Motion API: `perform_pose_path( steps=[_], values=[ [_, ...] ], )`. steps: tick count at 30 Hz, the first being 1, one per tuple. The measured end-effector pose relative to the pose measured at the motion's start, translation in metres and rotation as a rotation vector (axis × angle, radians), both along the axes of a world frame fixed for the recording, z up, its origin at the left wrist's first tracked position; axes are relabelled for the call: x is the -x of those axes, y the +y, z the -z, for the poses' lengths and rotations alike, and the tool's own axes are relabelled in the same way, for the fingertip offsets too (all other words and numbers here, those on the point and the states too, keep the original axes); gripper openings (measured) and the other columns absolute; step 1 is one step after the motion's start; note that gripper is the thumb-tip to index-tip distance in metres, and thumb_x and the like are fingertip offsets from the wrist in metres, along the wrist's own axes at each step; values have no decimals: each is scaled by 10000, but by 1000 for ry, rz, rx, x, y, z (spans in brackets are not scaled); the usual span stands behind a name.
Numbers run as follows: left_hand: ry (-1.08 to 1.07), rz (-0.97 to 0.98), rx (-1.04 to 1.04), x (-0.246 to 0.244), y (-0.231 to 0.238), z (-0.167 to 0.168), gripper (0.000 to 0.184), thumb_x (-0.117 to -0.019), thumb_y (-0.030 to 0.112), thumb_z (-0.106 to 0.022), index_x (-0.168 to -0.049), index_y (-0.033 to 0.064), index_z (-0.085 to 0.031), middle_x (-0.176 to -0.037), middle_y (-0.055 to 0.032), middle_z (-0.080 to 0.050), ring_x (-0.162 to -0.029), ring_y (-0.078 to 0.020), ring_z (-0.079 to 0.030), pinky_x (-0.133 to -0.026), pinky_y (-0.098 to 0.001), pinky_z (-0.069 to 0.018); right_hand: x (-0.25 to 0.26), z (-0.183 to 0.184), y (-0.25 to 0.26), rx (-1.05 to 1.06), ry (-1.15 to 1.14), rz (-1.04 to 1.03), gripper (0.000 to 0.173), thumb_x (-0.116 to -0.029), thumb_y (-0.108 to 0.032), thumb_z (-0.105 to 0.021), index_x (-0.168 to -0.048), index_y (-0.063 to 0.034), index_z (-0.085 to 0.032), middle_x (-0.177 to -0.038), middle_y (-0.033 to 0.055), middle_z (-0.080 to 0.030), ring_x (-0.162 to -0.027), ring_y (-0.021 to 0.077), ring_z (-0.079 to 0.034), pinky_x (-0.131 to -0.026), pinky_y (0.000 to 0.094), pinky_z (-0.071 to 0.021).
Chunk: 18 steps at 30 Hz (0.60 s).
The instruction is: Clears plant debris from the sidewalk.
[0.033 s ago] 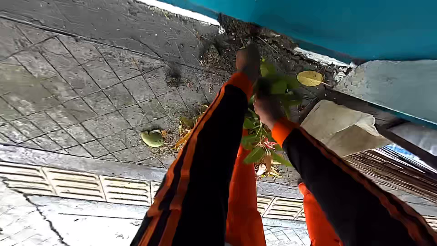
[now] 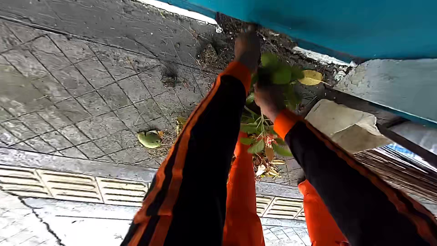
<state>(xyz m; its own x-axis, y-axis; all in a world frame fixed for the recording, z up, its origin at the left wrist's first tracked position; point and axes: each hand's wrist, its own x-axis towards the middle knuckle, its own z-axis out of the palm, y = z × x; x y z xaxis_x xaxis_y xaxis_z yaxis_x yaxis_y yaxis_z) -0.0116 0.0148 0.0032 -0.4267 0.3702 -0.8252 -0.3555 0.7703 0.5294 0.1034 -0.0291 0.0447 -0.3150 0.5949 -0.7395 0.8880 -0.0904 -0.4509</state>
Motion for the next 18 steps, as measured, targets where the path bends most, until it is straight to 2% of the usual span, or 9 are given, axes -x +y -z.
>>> perform_pose_path(
  steps=[1, 3, 4, 5, 8, 10, 12, 15, 18],
  values=[
    [-6, -4, -48, 11, 12, -2, 352, -1135, 231, -349, -1140, -33, -583, -910, -128, -562, -747, -216, -554, -698, -393, -516, 3, 5, 19, -50, 20, -97, 319, -1081, -147, -484, -1281, 60, -621, -1111, 237, -665, -972, 312, -671, -866, 485, -550],
    [-3, -57, -49, -10, -11, 21, 132, -1056, 66, -495, -1088, -27, -583, -895, -128, -586, -741, -192, -581, -688, -335, -542, -29, 34, -14, -16, 149, 14, 226, -1046, -114, -511, -1155, 46, -627, -981, 192, -639, -831, 261, -645, -727, 411, -550],
    [-56, -75, 49, -49, -73, 26, 220, -1079, 118, -482, -1147, -40, -620, -934, -153, -626, -780, -219, -614, -732, -369, -559, -65, 18, -77, 105, 110, 112, 291, -1057, -114, -507, -1269, 58, -606, -1110, 222, -646, -942, 282, -653, -820, 437, -568],
    [-56, -99, 95, -78, -110, 24, 342, -1121, 264, -399, -1099, -6, -608, -836, -109, -582, -673, -198, -571, -620, -366, -533, -82, 1, -112, 100, 92, 174, 323, -1076, -151, -493, -1325, 33, -586, -1188, 214, -632, -1021, 276, -643, -877, 433, -569],
    [-11, -144, 44, -45, -77, 39, 463, -1132, 406, -289, -1036, 45, -562, -745, -60, -471, -573, -183, -451, -526, -372, -440, -51, 13, -96, -45, 129, 90, 315, -1084, -132, -469, -1208, 93, -652, -1143, 277, -671, -1081, 382, -653, -949, 537, -521],
    [-103, -90, 196, -58, -91, 9, 457, -1133, 375, -313, -1220, 15, -582, -909, -129, -534, -717, -236, -506, -656, -429, -490, -64, -22, -108, -71, 54, -7, 330, -1068, -71, -465, -1295, 112, -618, -1234, 302, -661, -1175, 424, -641, -999, 566, -507],
    [-68, -134, 181, -54, -64, 14, 490, -1133, 397, -311, -1193, -1, -591, -906, -147, -549, -725, -259, -526, -669, -457, -499, -63, -22, -75, -107, 66, -57, 346, -1102, -123, -417, -1253, 95, -639, -1201, 277, -669, -1148, 404, -649, -997, 555, -511],
    [-205, -322, 131, -52, -63, 26, 366, -1119, 335, -378, -1045, 43, -587, -697, -27, -500, -501, -130, -472, -466, -289, -455, -71, -19, -46, 97, -112, -159, 384, -1117, -234, -400, -1107, 38, -670, -1011, 239, -680, -992, 388, -673, -868, 577, -520],
    [-265, -271, 21, -26, -56, 38, 251, -1091, 184, -445, -1277, 66, -566, -893, -73, -599, -663, -152, -588, -584, -301, -521, -69, -5, -12, 57, -157, -307, 401, -1098, -305, -455, -1063, 6, -705, -997, 236, -695, -993, 408, -680, -859, 623, -522]
  ],
)
